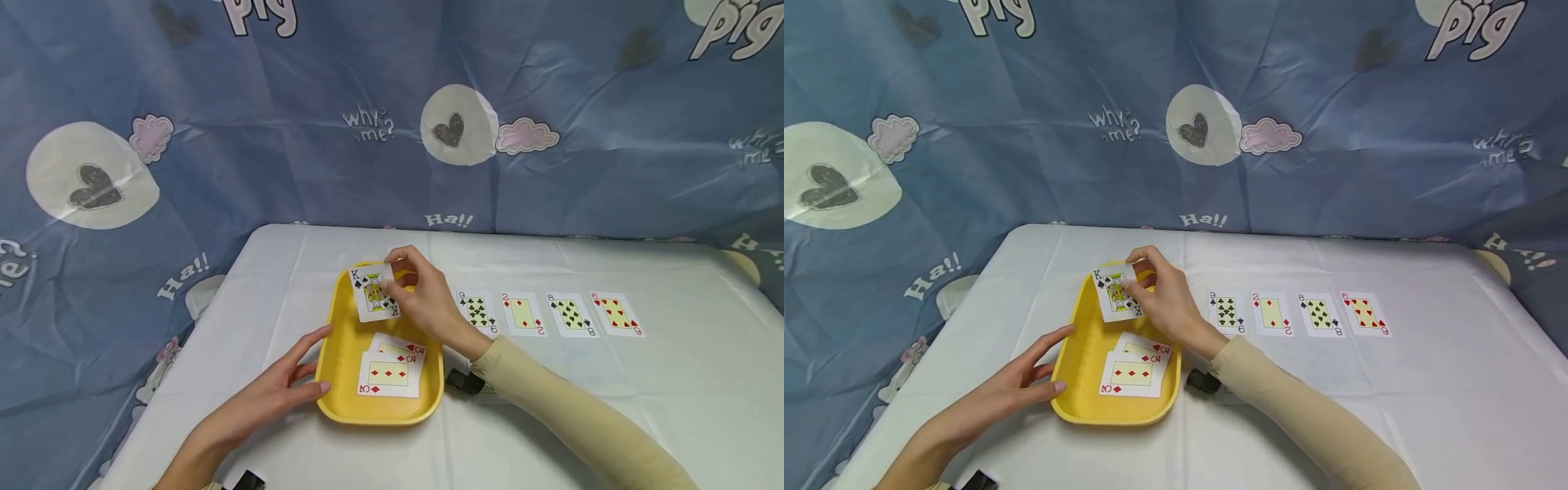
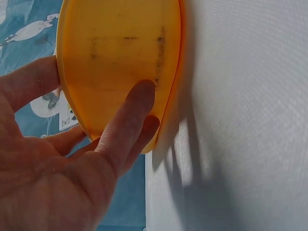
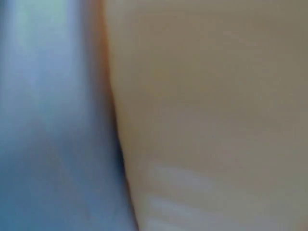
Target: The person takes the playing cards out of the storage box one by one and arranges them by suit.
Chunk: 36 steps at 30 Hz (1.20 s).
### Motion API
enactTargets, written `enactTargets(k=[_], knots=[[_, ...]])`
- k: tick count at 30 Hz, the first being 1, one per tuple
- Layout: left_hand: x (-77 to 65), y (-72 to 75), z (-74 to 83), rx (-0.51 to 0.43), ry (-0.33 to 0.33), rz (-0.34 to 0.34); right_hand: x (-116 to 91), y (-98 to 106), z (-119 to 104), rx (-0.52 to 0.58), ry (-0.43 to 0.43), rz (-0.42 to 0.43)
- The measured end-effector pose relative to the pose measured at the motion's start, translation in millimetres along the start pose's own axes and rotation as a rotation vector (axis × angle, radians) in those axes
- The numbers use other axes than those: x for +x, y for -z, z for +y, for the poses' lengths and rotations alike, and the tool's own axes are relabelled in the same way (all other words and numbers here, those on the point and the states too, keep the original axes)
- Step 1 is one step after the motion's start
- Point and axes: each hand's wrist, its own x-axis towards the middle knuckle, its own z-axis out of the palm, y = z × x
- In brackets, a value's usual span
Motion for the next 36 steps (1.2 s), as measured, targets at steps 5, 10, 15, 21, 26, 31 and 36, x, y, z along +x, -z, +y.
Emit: enactTargets(k=[5,10,15,21,26,31,36], knots=[[-1.2,1.3,-2.4,-0.008,-0.01,-0.014,-6.4,21.2,-2.1,0.131,-0.102,0.011],[-2.1,1.6,-3.5,-0.006,-0.012,-0.015,-15.3,55.9,-2.8,0.206,-0.141,-0.012],[-2.1,1.9,-2.8,-0.014,-0.005,-0.008,-35.2,93.1,1.2,0.212,-0.184,-0.057],[-0.9,2.7,-1.7,-0.013,0.006,0.004,-61.2,130.0,12.5,0.109,-0.207,-0.079],[1.7,1.3,-1.4,-0.017,0.033,0.034,-80.4,160.5,20.3,0.021,-0.217,-0.072],[2.4,1.2,-0.8,-0.02,0.034,0.035,-98.3,191.7,22.3,-0.108,-0.247,-0.07],[2.7,1.0,-0.1,-0.02,0.028,0.029,-116.3,217.4,24.7,-0.188,-0.32,-0.131]])
